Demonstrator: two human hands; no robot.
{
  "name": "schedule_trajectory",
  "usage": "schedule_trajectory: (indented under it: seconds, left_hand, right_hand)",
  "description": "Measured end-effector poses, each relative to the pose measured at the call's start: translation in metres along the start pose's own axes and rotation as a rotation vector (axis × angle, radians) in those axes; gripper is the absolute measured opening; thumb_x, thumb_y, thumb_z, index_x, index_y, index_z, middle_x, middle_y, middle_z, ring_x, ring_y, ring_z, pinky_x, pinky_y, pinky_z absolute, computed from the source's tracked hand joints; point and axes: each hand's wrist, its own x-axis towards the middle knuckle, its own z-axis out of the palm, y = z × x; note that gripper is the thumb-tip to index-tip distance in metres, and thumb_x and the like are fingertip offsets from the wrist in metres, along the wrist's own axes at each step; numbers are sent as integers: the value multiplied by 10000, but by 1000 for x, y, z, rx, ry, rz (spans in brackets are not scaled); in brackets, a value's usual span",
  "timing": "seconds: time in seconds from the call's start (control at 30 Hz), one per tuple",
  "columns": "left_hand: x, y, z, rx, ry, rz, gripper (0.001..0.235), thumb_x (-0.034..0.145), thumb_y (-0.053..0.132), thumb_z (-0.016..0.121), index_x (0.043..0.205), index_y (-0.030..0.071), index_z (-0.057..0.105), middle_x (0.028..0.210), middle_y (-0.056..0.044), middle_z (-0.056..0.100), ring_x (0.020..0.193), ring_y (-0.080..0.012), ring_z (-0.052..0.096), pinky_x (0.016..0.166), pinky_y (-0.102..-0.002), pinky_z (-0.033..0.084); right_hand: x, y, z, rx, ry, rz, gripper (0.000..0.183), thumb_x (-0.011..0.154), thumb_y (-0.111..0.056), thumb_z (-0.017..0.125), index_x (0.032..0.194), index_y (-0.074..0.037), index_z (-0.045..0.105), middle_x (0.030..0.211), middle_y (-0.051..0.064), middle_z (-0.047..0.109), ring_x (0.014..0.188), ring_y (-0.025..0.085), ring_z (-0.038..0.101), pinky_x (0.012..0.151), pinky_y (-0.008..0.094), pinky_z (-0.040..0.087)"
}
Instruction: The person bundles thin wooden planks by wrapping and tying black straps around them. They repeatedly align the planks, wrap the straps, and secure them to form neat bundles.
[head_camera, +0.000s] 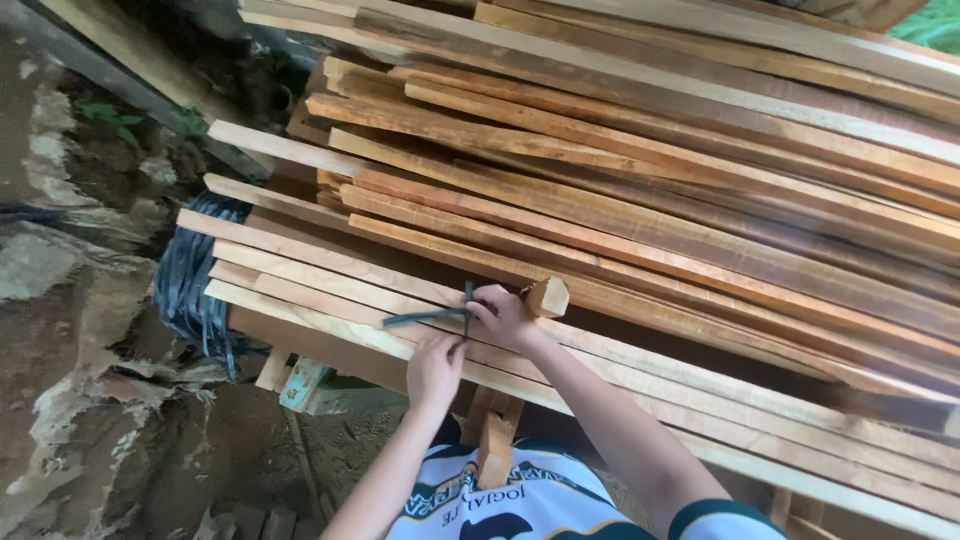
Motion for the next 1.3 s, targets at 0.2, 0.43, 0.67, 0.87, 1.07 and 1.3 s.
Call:
schedule_trajectory:
  seconds: [0.2,0.43,0.67,0.87,1.07,1.3]
  left_hand:
    - [-24,-27,15,-513,171,27,157,1030,235,605,979,152,727,923,-36,808,943,-248,763,769,-348,610]
    - [-71,-24,-10,-449,296,289,106,955,143,626,1002,86,702,945,1,765,821,-138,703,753,-260,550]
    - [2,5,-7,-116,438,387,162,1003,301,679,888,196,722,954,57,699,1029,-204,643,848,-352,478]
    - [69,11,-5,164,294,344,194,999,437,618,975,305,758,1031,140,713,1133,-167,567,1015,-407,366]
    - [103,17,-14,288,71,287,155,930,341,647,872,306,786,962,90,759,1073,-188,634,1104,-452,331]
    - [93,26,-34,41,-149,80,340,1025,494,520,1046,247,751,988,-11,739,1045,-287,725,891,-446,584]
  right_hand:
    - [1,-13,-8,-106,-20,-105,153,1042,-209,605,1107,-137,723,984,63,691,955,301,697,854,378,571]
    - [10,-40,-4,-137,120,-92,117,924,-51,680,1025,-3,713,988,87,713,809,254,695,737,314,571]
    - [7,-17,-4,-15,57,-65,59,910,-145,751,955,-158,787,878,79,732,890,329,702,802,408,574]
    - [1,4,5,-13,30,105,107,853,-168,773,960,-171,781,953,79,738,893,299,717,748,403,571]
    - [2,7,-2,48,-35,14,129,845,-274,828,879,-173,754,946,21,751,1011,264,714,848,360,562]
    - [3,9,8,53,135,118,63,909,-166,753,846,-159,758,861,54,755,919,250,740,791,333,578]
